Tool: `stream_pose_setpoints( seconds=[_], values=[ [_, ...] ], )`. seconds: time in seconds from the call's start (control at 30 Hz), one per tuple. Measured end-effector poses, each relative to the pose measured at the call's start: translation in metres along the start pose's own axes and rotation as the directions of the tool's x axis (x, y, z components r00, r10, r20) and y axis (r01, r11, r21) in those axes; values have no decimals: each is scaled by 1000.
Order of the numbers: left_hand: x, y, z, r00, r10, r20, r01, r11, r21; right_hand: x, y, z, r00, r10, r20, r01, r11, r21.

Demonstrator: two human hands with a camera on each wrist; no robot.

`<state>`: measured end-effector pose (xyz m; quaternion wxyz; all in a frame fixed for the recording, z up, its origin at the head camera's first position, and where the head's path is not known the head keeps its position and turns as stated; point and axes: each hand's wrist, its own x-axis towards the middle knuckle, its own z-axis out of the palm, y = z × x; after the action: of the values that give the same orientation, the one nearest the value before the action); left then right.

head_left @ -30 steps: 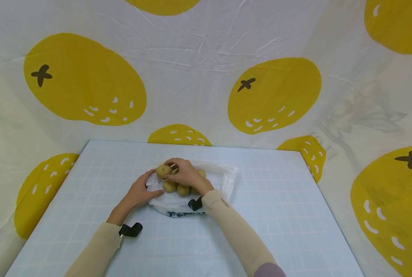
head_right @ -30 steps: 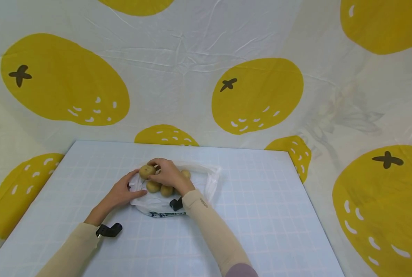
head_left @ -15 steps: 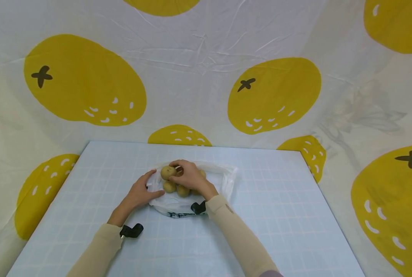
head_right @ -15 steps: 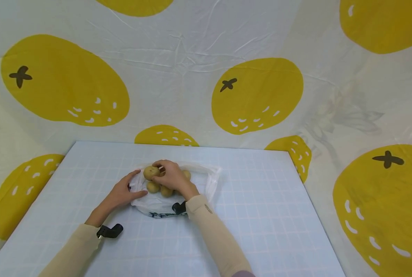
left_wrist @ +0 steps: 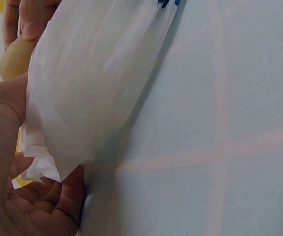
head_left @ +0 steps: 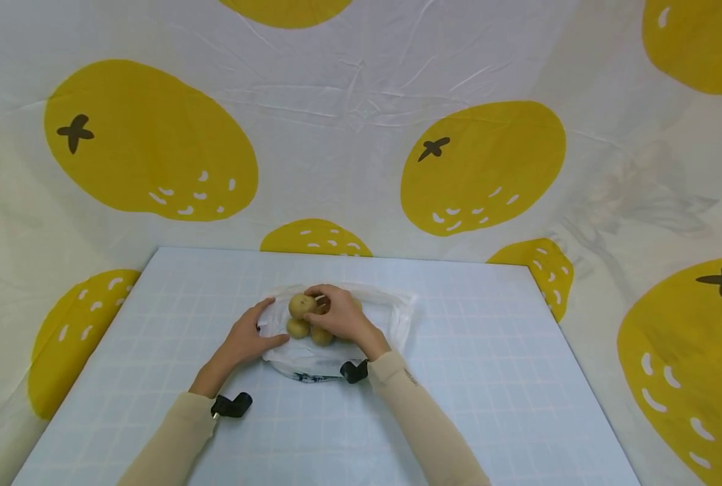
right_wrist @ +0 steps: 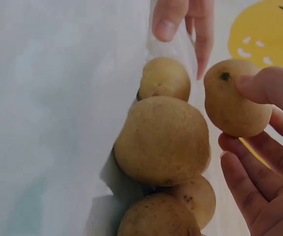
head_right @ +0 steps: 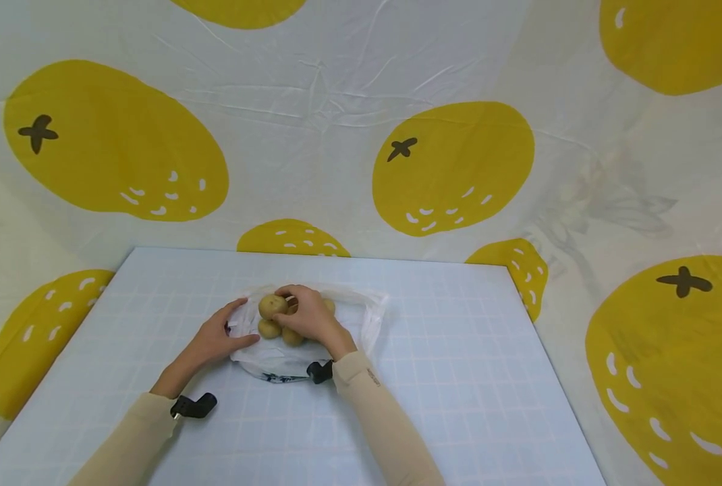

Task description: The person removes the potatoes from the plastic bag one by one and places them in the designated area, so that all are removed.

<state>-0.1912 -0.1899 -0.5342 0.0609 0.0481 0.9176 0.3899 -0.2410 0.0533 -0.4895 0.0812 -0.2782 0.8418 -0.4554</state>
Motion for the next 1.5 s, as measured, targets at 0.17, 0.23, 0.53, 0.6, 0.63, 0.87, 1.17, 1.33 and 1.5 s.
stream_pose_setpoints(
  seconds=[0.17, 0.23, 0.53, 0.6, 0.63, 0.87, 1.17, 1.33, 1.5],
  values=[
    [0, 1, -2, 1000, -10, 2, 10, 1000, 3, -6, -4, -3, 1000, -17, -23, 17, 999, 29],
    [0, 1, -2, 1000, -20, 6, 20, 1000, 8, -8, -5, -5, 999, -17, -30, 18, 999, 41],
    [-1, -1, -3, 1000, -29, 0, 29, 1000, 11, -24, -5, -13, 994, 16, -106, -6, 995, 101],
    [-1, -2, -3, 999, -38, -2, 38, 999, 13, -27, -5, -15, 993, 20, -115, -6, 992, 127],
    [-1, -2, -3, 999, -42, -3, 42, 999, 13, -29, -5, -15, 993, 20, -117, -4, 990, 138],
    [-2, -3, -3, 1000, -14, -16, 14, 1000, 0, -39, -5, -22, 987, 52, -152, -18, 977, 213],
    [-2, -3, -3, 1000, -29, -5, 29, 1000, 1, -52, -11, -31, 976, 82, -202, -30, 968, 249],
    [-2, -1, -1, 1000, -30, -5, 30, 1000, 0, -67, -31, -42, 975, 106, -197, -46, 957, 288],
    [-1, 2, 3, 1000, -28, -5, 28, 1000, 4, -79, -23, -50, 966, 100, -237, -25, 953, 301]
  ],
)
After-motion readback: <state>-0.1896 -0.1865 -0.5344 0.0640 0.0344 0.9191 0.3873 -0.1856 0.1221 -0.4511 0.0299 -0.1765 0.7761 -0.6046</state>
